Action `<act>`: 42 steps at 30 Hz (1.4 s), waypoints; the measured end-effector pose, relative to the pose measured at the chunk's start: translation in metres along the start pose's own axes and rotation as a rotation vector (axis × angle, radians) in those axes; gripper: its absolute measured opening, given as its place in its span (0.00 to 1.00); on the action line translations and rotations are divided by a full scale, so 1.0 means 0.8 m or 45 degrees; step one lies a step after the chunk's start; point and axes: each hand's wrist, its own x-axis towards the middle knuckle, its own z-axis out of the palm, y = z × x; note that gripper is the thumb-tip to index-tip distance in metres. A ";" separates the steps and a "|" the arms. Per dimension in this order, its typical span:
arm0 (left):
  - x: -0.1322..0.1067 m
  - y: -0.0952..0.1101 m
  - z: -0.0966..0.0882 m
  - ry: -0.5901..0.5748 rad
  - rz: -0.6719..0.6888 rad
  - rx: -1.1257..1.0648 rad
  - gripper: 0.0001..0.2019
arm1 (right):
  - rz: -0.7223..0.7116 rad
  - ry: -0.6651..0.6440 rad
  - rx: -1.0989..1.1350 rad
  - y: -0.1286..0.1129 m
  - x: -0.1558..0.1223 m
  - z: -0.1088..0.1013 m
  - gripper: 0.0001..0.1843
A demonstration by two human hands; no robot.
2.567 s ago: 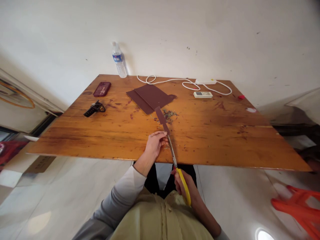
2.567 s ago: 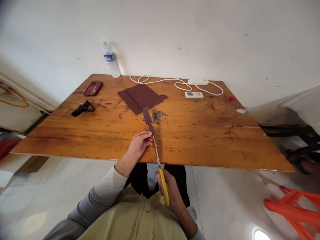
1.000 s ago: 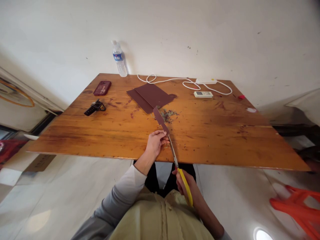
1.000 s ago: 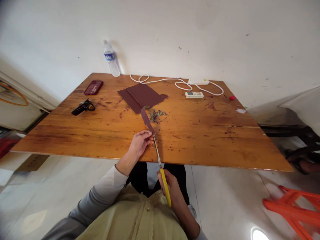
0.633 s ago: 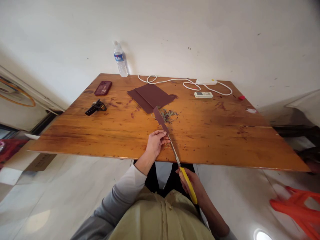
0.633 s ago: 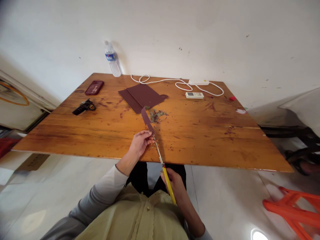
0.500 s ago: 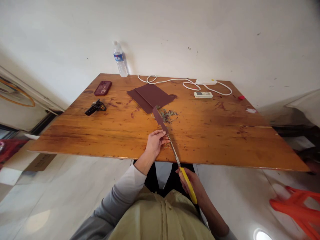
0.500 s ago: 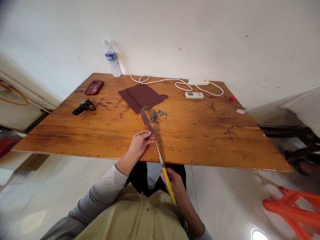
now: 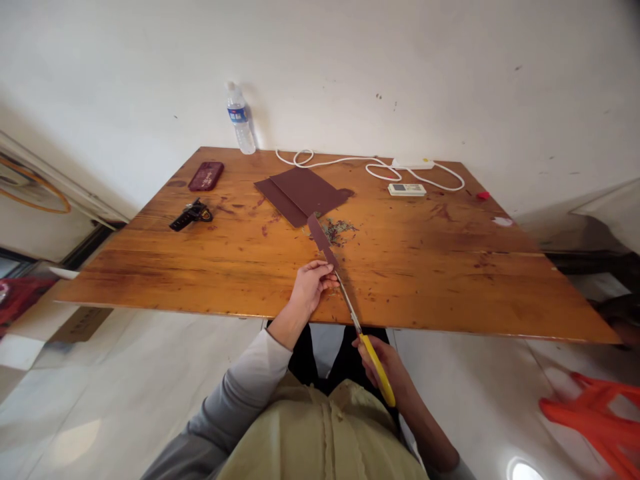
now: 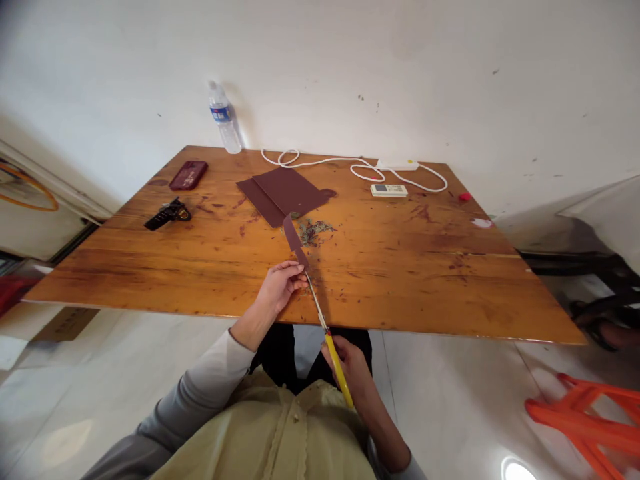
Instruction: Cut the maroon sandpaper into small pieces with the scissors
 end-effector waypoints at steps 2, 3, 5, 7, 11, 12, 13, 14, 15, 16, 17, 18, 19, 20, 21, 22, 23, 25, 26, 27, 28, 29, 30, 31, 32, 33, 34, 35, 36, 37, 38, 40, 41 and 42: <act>0.000 0.001 0.000 -0.007 -0.009 0.013 0.08 | 0.020 -0.022 -0.001 -0.001 0.000 -0.004 0.27; 0.000 0.001 0.000 -0.011 -0.011 0.020 0.08 | 0.029 -0.033 -0.002 -0.001 0.000 -0.006 0.27; 0.000 0.002 -0.001 -0.020 -0.016 0.036 0.07 | 0.040 -0.045 -0.004 -0.001 0.000 -0.009 0.27; 0.000 0.002 -0.001 -0.021 -0.021 0.047 0.08 | 0.046 -0.051 -0.009 0.000 0.001 -0.011 0.27; 0.000 0.003 -0.001 -0.025 -0.026 0.050 0.07 | 0.062 -0.052 -0.021 0.000 0.002 -0.012 0.26; 0.000 0.003 -0.001 -0.027 -0.025 0.049 0.06 | 0.065 -0.049 -0.027 0.000 0.002 -0.012 0.25; 0.000 0.003 -0.001 -0.028 -0.024 0.049 0.06 | 0.067 -0.045 -0.035 -0.001 0.002 -0.012 0.25; 0.000 0.003 -0.001 -0.029 -0.023 0.049 0.06 | 0.069 -0.040 -0.044 -0.001 0.003 -0.012 0.25; 0.000 0.003 -0.001 -0.028 -0.022 0.049 0.06 | 0.070 -0.034 -0.053 -0.001 0.003 -0.013 0.25; 0.000 0.002 -0.001 -0.028 -0.020 0.047 0.06 | 0.070 -0.028 -0.062 -0.001 0.003 -0.013 0.25; 0.000 0.002 -0.001 -0.026 -0.018 0.044 0.06 | 0.071 -0.022 -0.071 -0.001 0.003 -0.014 0.24; 0.001 0.002 -0.001 -0.022 -0.016 0.041 0.06 | 0.070 -0.017 -0.080 0.000 0.003 -0.015 0.24; 0.001 0.001 -0.001 -0.018 -0.014 0.039 0.06 | 0.069 -0.011 -0.088 0.001 0.003 -0.015 0.24; 0.001 0.001 -0.001 -0.016 -0.014 0.038 0.06 | 0.067 -0.003 -0.097 0.002 0.003 -0.016 0.24; 0.001 0.001 -0.001 -0.015 -0.014 0.038 0.06 | 0.065 0.003 -0.104 0.003 0.003 -0.016 0.24; 0.001 0.001 -0.001 -0.016 -0.015 0.038 0.06 | 0.062 0.010 -0.111 0.005 0.003 -0.016 0.24; 0.002 0.001 -0.001 -0.015 -0.016 0.037 0.05 | 0.060 0.016 -0.117 0.006 0.003 -0.016 0.24; 0.002 0.001 -0.001 -0.010 -0.018 0.032 0.05 | 0.059 0.022 -0.131 0.008 0.003 -0.017 0.24; 0.002 0.001 -0.001 -0.007 -0.020 0.030 0.05 | 0.060 0.025 -0.139 0.008 0.003 -0.018 0.23; 0.002 0.001 -0.001 -0.007 -0.021 0.029 0.05 | 0.062 0.028 -0.146 0.008 0.003 -0.018 0.23; 0.002 0.002 0.000 -0.008 -0.024 0.031 0.05 | 0.064 0.032 -0.154 0.007 0.003 -0.018 0.22; 0.001 0.002 0.000 -0.008 -0.027 0.034 0.05 | 0.065 0.036 -0.160 0.006 0.003 -0.019 0.22; 0.001 0.002 0.000 -0.009 -0.030 0.037 0.05 | 0.067 0.040 -0.166 0.005 0.003 -0.019 0.21; 0.001 0.003 0.000 -0.010 -0.032 0.040 0.05 | 0.069 0.042 -0.170 0.004 0.003 -0.019 0.20; 0.001 0.003 0.000 -0.009 -0.034 0.042 0.04 | 0.070 0.043 -0.172 0.002 0.003 -0.019 0.20; 0.001 0.003 0.000 -0.008 -0.036 0.044 0.04 | 0.072 0.041 -0.171 0.000 0.002 -0.019 0.19; 0.000 0.003 0.001 -0.006 -0.039 0.047 0.04 | 0.074 0.035 -0.166 -0.002 0.002 -0.018 0.19; 0.000 0.003 0.001 -0.004 -0.041 0.051 0.04 | 0.075 0.024 -0.158 -0.003 0.002 -0.018 0.19; 0.000 0.003 0.001 -0.001 -0.044 0.055 0.03 | 0.076 0.010 -0.146 -0.005 0.001 -0.017 0.20; 0.000 0.003 0.001 0.003 -0.044 0.057 0.03 | 0.075 -0.006 -0.131 -0.007 0.001 -0.015 0.22; -0.001 0.003 0.001 0.007 -0.042 0.056 0.03 | 0.073 -0.021 -0.113 -0.008 0.000 -0.014 0.24; -0.001 0.002 0.002 0.015 -0.034 0.045 0.03 | 0.069 -0.047 -0.074 -0.011 -0.002 -0.009 0.29; -0.001 0.002 0.002 0.018 -0.029 0.039 0.03 | 0.067 -0.057 -0.053 -0.011 -0.003 -0.007 0.30; -0.001 0.003 0.002 0.019 -0.026 0.033 0.03 | 0.065 -0.066 -0.031 -0.012 -0.004 -0.004 0.31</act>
